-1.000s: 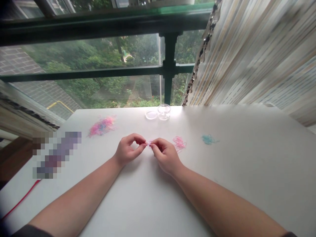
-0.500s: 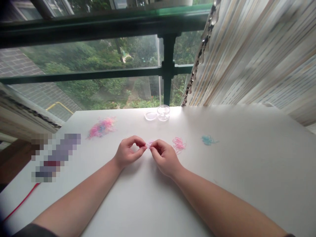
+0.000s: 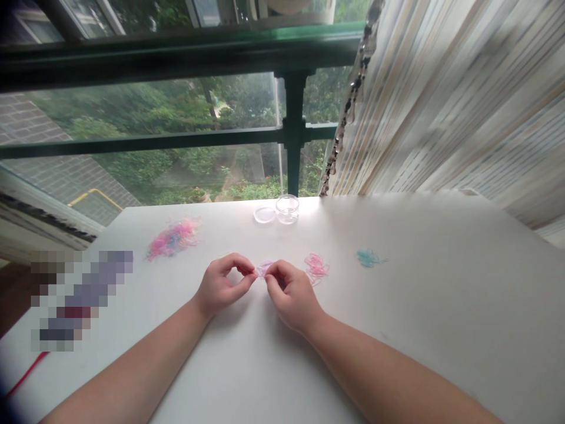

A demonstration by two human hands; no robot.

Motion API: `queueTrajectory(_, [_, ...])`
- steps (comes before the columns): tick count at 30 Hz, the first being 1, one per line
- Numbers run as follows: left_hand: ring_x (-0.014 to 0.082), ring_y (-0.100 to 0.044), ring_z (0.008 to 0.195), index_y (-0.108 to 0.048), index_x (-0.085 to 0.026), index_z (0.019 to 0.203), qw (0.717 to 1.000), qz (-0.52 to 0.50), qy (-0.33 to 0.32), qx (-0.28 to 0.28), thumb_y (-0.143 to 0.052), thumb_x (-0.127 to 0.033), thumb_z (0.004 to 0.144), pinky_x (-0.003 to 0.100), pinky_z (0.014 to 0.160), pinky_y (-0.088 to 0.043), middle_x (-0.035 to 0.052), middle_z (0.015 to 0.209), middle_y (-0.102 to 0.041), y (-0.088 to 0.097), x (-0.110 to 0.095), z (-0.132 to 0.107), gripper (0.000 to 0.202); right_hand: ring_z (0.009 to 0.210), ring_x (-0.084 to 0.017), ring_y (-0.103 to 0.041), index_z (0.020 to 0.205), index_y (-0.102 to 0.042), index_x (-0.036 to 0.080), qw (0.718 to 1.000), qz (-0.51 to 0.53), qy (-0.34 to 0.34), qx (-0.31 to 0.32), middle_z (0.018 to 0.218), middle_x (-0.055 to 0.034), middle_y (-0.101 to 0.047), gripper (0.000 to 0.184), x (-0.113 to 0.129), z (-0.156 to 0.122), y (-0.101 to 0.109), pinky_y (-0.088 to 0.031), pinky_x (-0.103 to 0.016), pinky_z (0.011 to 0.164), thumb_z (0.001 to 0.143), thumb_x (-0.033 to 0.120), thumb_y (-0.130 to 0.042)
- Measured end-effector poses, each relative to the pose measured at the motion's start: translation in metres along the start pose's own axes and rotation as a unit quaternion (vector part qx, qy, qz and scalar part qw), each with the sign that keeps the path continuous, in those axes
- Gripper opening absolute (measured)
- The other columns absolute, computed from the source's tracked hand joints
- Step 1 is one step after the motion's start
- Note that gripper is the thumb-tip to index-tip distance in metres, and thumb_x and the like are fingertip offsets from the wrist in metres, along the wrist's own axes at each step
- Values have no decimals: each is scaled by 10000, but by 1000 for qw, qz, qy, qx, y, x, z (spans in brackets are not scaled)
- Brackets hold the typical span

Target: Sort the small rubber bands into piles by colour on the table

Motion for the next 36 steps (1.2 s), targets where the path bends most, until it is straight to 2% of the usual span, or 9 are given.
queueTrajectory(13, [128, -574, 654, -606, -151, 769, 1000, 19, 12, 17, -609, -167, 723, 252, 650, -477, 28, 711, -634, 1, 1, 1, 49, 559, -103, -386, 733, -510, 167, 1000, 12, -4, 15, 613, 22, -451, 102, 1, 0, -4, -320, -226, 530, 818, 216, -481])
queueTrajectory(24, [147, -564, 661, -605, -163, 751, 999, 29, 19, 33, -567, -172, 734, 278, 654, -469, 37, 697, -623, 0, 1, 2, 42, 551, -101, -370, 741, -495, 166, 1000, 21, -4, 20, 605, 28, -432, 104, -7, 0, -10, -312, -227, 529, 825, 219, -465])
queueTrajectory(36, [145, -558, 653, -608, -171, 728, 999, 29, 12, 19, -573, -147, 699, 271, 637, -460, 34, 686, -610, -1, -1, 3, 50, 611, -128, -426, 717, -480, 166, 1000, -5, -3, 25, 641, 5, -461, 166, -4, 2, -10, -345, -240, 568, 835, 282, -469])
Point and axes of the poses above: each hand's wrist, its own z-axis towards the middle knuckle, its own y-axis out of the back of the hand, x = y × z, the point moved 8 cm from there along z, towards the middle knuckle
